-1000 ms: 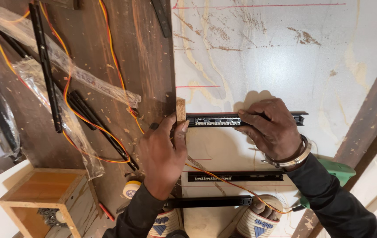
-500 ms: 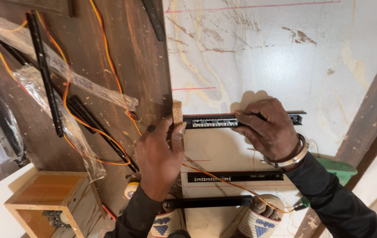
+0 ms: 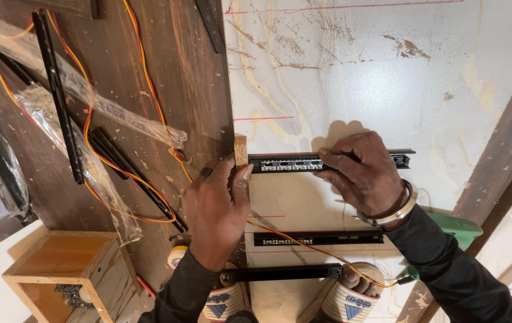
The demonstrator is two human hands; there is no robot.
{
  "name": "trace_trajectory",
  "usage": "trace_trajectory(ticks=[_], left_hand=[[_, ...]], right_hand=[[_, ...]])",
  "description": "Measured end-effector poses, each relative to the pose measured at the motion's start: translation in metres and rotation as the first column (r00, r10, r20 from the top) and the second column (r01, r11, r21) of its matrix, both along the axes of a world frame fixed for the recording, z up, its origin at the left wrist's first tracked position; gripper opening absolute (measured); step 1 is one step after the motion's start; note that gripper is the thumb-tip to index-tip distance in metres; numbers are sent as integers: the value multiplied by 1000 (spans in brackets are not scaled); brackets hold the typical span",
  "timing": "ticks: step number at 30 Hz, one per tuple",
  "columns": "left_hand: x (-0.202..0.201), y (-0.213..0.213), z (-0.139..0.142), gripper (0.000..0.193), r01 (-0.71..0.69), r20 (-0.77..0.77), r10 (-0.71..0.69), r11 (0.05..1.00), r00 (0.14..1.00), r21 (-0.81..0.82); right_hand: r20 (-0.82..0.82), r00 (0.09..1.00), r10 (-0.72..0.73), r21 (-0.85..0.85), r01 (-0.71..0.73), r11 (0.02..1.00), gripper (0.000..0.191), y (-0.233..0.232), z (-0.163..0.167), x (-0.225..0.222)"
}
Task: The person kneels on the floor and works on a black metal drawer slide, using a tape measure to check it and a corded power drill to drive screws into the slide. They pick screws from a small wooden box, position the slide on a wooden panel, and drill at several points along it.
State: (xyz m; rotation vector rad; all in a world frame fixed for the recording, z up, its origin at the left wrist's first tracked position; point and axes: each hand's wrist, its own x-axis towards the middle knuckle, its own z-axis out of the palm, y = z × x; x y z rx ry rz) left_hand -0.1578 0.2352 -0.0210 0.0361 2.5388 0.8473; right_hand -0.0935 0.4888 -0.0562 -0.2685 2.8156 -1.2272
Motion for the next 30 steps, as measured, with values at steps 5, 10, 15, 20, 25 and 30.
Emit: trace_trajectory(ticks=[5, 10, 15, 20, 25, 30], left_hand=[[0, 1, 1, 21, 17, -30, -16, 1000, 999, 9], [0, 4, 3, 19, -1, 1, 1, 1000, 1000, -29], [2, 6, 4, 19, -3, -23, 1, 999, 1000, -45], [3, 10, 4, 19, 30, -76, -33, 999, 997, -40], [5, 6, 4, 18, 4, -48, -6, 999, 999, -40], [8, 0, 1, 20, 2, -63, -2, 1000, 998, -11]], right_hand=[[12, 1000, -20, -11, 20, 1000, 37, 0, 1, 1], [-35, 998, -47, 51, 49, 997, 37, -7, 10, -3], [-90, 995, -35, 345, 65, 936, 23, -25, 27, -2], [-27, 999, -41, 416, 49, 908, 29, -32, 35, 0], [-13, 998, -60, 391, 60, 918, 28, -32, 37, -3], [4, 999, -53, 462, 45, 886, 23, -33, 41, -6]])
